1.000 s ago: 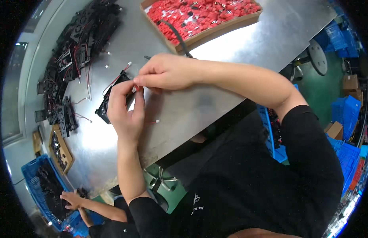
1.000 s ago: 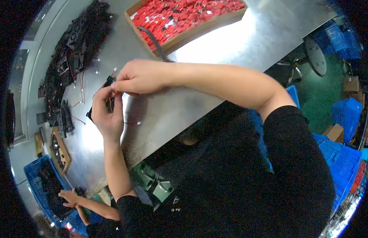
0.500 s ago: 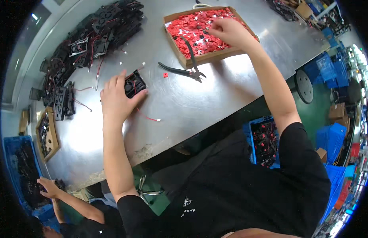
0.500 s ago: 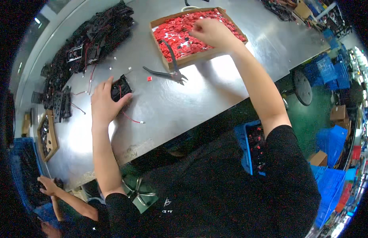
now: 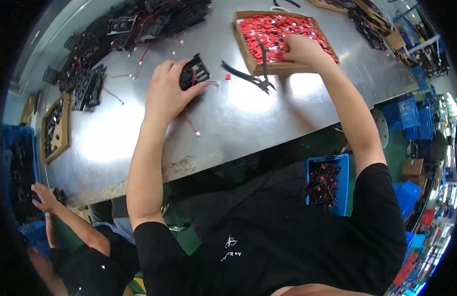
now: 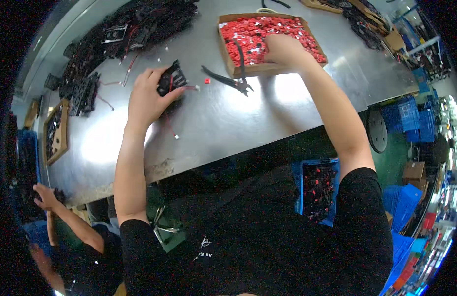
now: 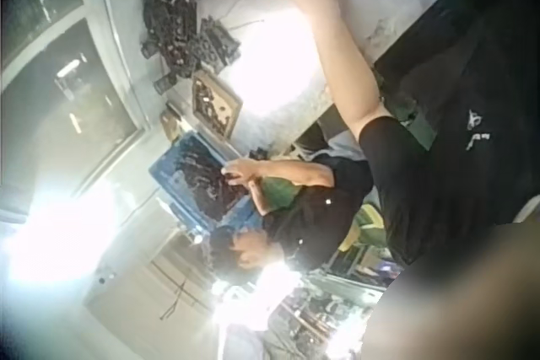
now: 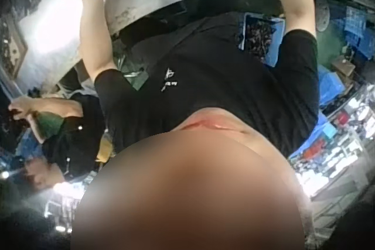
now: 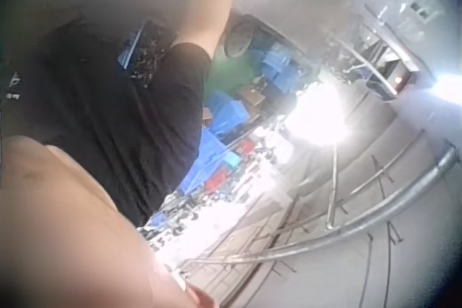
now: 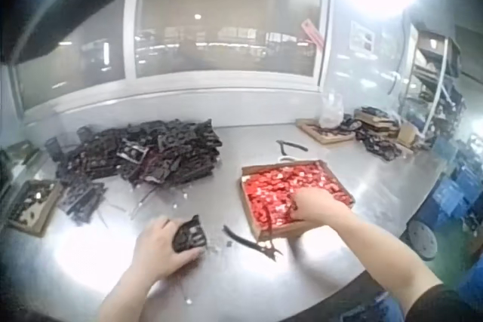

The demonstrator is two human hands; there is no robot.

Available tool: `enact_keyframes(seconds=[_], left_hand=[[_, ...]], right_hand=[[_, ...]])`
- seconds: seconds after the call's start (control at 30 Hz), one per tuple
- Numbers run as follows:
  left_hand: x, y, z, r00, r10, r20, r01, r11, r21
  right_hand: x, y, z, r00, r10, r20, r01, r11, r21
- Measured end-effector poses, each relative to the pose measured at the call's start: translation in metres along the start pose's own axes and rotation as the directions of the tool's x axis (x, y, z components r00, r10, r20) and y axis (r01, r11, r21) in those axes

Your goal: Assembling electronic cooling fans and trimming wires using pliers at a manufacturing workbench.

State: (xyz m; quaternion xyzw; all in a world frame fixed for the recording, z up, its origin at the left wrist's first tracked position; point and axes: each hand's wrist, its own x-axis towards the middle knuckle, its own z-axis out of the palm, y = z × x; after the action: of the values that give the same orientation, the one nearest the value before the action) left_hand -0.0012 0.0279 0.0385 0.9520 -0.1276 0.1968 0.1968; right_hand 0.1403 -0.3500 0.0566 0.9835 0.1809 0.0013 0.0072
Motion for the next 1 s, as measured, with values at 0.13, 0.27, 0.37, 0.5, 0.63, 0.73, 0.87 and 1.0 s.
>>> enact_keyframes(seconds=[0.13,0.27,0.37,0.5,0.63,0.73,0.87,1.0], left_hand=[[-0.001,0.009,-0.001,0.989,0.081,-0.124,-0.089,0.994,-0.061],[0.002,0.013,-0.008,0.95,0.188,-0.249,-0.22,0.969,-0.112],[-0.001,0.022,-0.014,0.959,0.128,-0.251,-0.218,0.902,-0.373],[-0.011,0.019,-0.007,0.994,0.023,-0.104,-0.094,0.657,-0.748],[-0.009,0.032,0.001,0.939,-0.092,0.332,0.31,-0.2,-0.93],[-0.01,0.028,0.009,0.913,-0.025,0.407,0.369,-0.37,-0.853],[-0.013,0.032,0.009,0.864,-0.028,0.502,0.429,-0.481,-0.765],[-0.011,0.034,0.009,0.836,-0.089,0.542,0.468,-0.401,-0.788]], right_hand=[[0.0,0.002,-0.008,0.995,0.074,0.074,-0.094,0.942,0.323],[-0.009,0.0,-0.029,0.983,0.129,-0.132,-0.041,0.849,0.527],[-0.03,-0.047,-0.048,0.987,0.092,-0.13,0.097,0.305,0.947],[-0.036,-0.133,-0.032,0.933,-0.043,-0.358,0.359,0.013,0.933],[-0.031,-0.172,-0.006,0.868,-0.072,-0.491,0.457,-0.27,0.847],[-0.036,-0.173,0.008,0.889,-0.04,-0.455,0.44,-0.198,0.876],[-0.037,-0.173,0.018,0.888,-0.08,-0.453,0.448,-0.07,0.891],[-0.038,-0.17,0.013,0.879,-0.121,-0.461,0.466,0.017,0.885]])
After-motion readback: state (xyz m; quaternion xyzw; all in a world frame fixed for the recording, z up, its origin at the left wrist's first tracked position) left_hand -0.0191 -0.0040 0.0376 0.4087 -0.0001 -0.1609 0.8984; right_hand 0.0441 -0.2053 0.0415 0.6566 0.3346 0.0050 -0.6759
